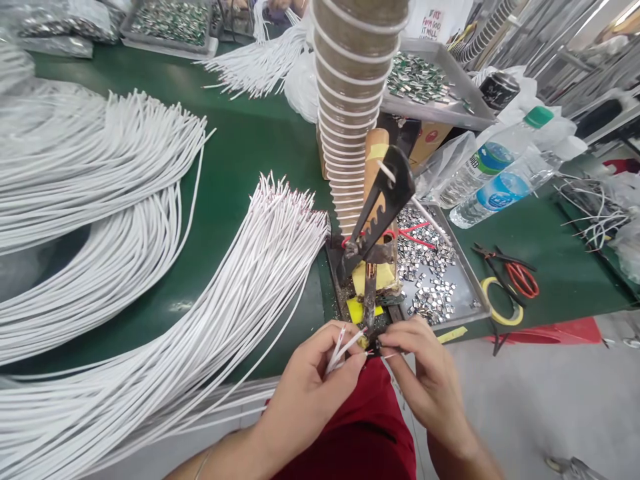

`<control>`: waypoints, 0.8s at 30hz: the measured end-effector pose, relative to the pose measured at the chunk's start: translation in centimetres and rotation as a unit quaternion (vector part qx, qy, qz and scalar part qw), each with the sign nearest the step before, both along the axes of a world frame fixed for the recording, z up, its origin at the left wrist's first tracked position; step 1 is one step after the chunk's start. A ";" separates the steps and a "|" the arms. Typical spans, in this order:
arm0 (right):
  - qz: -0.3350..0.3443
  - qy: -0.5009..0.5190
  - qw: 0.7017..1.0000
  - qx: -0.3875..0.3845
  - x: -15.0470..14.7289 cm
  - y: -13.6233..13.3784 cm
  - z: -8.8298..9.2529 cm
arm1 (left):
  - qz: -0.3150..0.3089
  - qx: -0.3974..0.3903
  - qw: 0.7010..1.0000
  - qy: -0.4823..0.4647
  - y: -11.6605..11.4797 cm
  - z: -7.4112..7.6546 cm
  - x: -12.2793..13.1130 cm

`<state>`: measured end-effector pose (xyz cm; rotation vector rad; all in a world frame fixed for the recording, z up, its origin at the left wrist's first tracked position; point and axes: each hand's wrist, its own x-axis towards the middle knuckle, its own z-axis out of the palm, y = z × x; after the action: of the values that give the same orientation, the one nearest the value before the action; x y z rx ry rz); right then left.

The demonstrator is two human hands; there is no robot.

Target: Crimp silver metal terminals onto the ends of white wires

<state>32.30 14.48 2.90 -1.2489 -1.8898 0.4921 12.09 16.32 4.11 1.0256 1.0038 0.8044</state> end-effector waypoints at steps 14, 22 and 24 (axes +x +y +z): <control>-0.019 0.005 0.997 0.070 -1.1 -0.6 -0.5 | 0.024 -0.058 0.997 -0.047 0.6 -0.3 0.2; -0.043 -0.023 0.991 0.123 -1.6 -0.5 -0.7 | 0.043 -0.091 0.992 -0.077 1.1 -0.1 0.2; -0.046 -0.026 0.990 0.128 -1.8 -0.5 -0.6 | 0.046 -0.094 0.991 -0.087 1.2 0.1 0.2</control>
<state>30.52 14.01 2.28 -1.1809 -1.8616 0.1634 12.27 17.47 4.17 0.7406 0.9625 0.8425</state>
